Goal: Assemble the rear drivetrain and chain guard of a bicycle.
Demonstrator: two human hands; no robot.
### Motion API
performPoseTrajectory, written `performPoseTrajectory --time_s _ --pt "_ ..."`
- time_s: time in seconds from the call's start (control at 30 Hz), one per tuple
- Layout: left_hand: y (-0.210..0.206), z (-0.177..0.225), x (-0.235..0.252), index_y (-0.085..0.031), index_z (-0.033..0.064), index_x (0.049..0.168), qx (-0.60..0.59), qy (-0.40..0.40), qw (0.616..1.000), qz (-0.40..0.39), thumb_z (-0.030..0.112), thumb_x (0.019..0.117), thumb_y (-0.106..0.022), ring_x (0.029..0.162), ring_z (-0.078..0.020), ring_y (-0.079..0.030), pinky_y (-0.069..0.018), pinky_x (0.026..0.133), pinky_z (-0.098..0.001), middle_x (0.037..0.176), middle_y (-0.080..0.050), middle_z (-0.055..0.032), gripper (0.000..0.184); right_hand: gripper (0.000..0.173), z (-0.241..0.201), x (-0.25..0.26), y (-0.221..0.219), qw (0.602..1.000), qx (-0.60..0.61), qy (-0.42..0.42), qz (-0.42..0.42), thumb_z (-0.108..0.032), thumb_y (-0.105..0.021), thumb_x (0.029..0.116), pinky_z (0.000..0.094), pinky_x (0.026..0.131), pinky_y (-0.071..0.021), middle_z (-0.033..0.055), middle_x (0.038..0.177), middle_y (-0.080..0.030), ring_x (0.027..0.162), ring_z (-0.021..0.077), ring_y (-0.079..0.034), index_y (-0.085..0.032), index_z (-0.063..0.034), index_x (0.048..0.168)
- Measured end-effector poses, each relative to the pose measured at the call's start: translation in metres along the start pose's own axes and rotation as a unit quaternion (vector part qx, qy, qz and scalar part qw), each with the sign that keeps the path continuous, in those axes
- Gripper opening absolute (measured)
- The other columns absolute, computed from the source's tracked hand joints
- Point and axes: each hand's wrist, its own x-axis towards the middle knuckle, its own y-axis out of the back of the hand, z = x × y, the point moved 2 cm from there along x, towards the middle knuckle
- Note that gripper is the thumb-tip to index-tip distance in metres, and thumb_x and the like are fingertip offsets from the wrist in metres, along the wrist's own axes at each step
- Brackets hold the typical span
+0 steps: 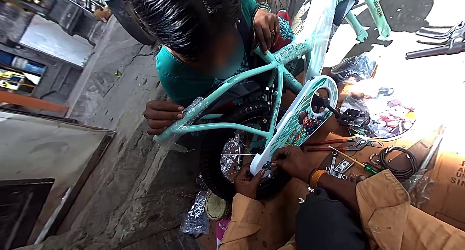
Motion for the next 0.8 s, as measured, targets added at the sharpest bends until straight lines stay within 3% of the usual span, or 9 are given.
performPoseTrajectory --time_s 0.1,0.2,0.23,0.4,0.67,0.8 --pt "-0.001 -0.002 0.0 -0.071 -0.0029 0.089 -0.009 -0.018 1.0 0.007 -0.002 0.0688 -0.085 0.099 -0.0254 -0.072 -0.064 0.084 -0.0365 0.113 -0.07 -0.0176 0.025 0.006 0.0 0.002 0.0 1.0 0.001 -0.002 -0.003 -0.025 -0.081 0.0878 0.0383 0.072 -0.0565 -0.0087 0.079 -0.071 0.074 0.0076 -0.067 -0.076 -0.0227 0.086" --pt "-0.004 -0.001 -0.004 -0.069 -0.005 0.087 -0.006 -0.02 1.0 0.017 -0.001 0.0704 -0.084 0.117 -0.0276 -0.066 -0.0625 0.09 -0.0357 0.14 -0.058 -0.0222 0.023 0.007 -0.003 0.003 0.001 1.0 0.0 -0.017 -0.009 -0.025 -0.083 0.0867 0.0381 0.071 -0.0555 -0.0079 0.078 -0.071 0.074 0.0085 -0.066 -0.076 -0.0222 0.084" --pt "-0.005 0.0 -0.003 -0.069 -0.0055 0.088 -0.011 -0.012 1.0 0.014 0.0 0.0714 -0.084 0.118 -0.027 -0.066 -0.0621 0.091 -0.0349 0.142 -0.057 -0.0226 0.023 0.007 -0.004 0.003 0.002 1.0 0.002 -0.022 -0.01 -0.024 -0.083 0.0865 0.0375 0.071 -0.0556 -0.0074 0.078 -0.072 0.074 0.0085 -0.066 -0.076 -0.0216 0.085" --pt "0.006 -0.001 0.005 -0.069 -0.0046 0.09 -0.032 0.022 0.998 -0.05 0.002 0.0727 -0.084 0.107 -0.0268 -0.07 -0.0622 0.089 -0.0361 0.125 -0.067 -0.0218 0.024 0.011 -0.002 0.0 -0.002 0.999 0.019 -0.036 0.011 -0.023 -0.085 0.0843 0.0369 0.066 -0.0551 -0.0048 0.075 -0.07 0.068 0.01 -0.064 -0.075 -0.0187 0.085" --pt "0.016 -0.011 0.012 -0.068 0.001 0.084 -0.047 0.017 0.995 -0.09 0.006 0.0696 -0.088 0.114 -0.0265 -0.068 -0.0604 0.091 -0.0376 0.126 -0.068 -0.0193 0.025 0.012 -0.003 -0.004 -0.006 0.993 0.083 -0.07 0.034 -0.018 -0.087 0.0834 0.0331 0.064 -0.057 -0.0024 0.076 -0.072 0.065 0.0106 -0.066 -0.075 -0.0154 0.085" --pt "0.016 -0.012 0.015 -0.07 0.0002 0.086 -0.052 0.016 0.993 -0.101 0.006 0.0701 -0.087 0.112 -0.0265 -0.069 -0.0607 0.09 -0.0371 0.128 -0.067 -0.0193 0.024 0.012 -0.003 -0.004 -0.006 0.995 0.043 -0.065 0.061 -0.021 -0.086 0.0836 0.0345 0.062 -0.0549 -0.0042 0.074 -0.07 0.065 0.01 -0.064 -0.075 -0.0178 0.084"
